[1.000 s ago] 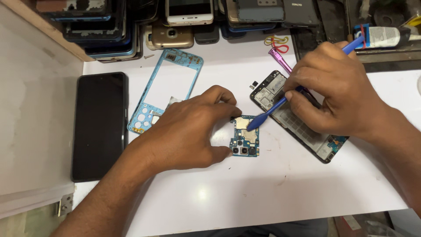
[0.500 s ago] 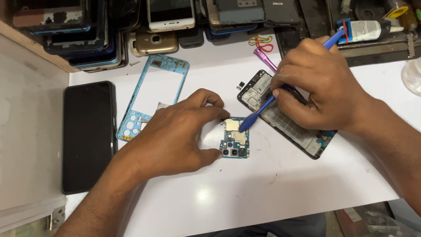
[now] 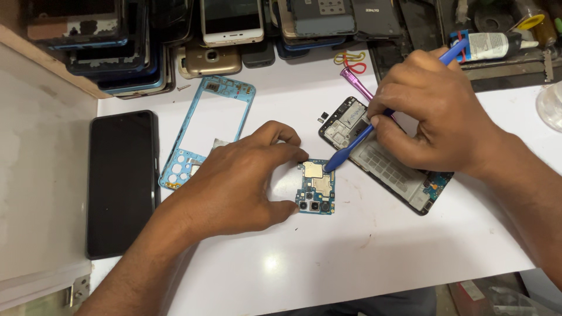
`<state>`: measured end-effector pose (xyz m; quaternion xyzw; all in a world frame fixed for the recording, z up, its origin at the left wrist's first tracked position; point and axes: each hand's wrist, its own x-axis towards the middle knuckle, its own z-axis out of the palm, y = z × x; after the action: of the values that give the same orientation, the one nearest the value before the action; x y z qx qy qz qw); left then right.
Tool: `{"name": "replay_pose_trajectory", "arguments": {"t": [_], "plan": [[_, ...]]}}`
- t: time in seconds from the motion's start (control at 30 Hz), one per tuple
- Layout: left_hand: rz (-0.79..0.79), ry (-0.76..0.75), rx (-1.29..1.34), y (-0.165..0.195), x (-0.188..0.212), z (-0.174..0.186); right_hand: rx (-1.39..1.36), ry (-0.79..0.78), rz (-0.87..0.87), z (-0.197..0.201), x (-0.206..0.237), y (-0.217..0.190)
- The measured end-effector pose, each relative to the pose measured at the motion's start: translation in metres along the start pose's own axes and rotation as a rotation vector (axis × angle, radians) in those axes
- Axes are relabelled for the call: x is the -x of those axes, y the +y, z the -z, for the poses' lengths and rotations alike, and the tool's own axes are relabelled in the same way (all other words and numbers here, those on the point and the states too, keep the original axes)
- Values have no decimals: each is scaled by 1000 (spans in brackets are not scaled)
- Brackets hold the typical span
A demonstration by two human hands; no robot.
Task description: The person cleans a disassembled smartphone motherboard at a repair workbench. They apply liquid from a squeeze bottle onto the board, then use a blue plastic pry tool to scrape and wipe the board surface, repeatedly repositioning the board and working over its components.
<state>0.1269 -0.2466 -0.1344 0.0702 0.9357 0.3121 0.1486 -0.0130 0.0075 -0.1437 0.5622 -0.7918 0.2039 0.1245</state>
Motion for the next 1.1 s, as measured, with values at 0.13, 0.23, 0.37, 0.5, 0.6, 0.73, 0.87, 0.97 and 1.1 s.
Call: {"name": "replay_pose_trajectory", "arguments": {"t": [0.13,0.23,0.37,0.5,0.6,0.73,0.87,0.97,1.1], "plan": [[-19,13,3,-3,1,0,15,3,-5,1,0,1],[-82,37,-10,-4,0,-1,9,-2,-16,1,-1,2],[-30,6,-4,-2,0,0,10,-1,-16,2,0,3],[1,-4,-7,1,-1,2,26,-3,-34,3,0,4],[-6,2,-3,0,-1,1,-15,-16,-23,3,-1,3],[-55,19,19,-4,-1,-1,-91,-26,63,2,-3,-1],[-83,42,11,-4,-1,0,-95,-35,67,2,-3,-4],[-38,24,12,-2,-2,1,-93,-26,66,5,-5,2],[5,-6,28,-3,-3,0,-61,-17,-30,5,-4,7]]}}
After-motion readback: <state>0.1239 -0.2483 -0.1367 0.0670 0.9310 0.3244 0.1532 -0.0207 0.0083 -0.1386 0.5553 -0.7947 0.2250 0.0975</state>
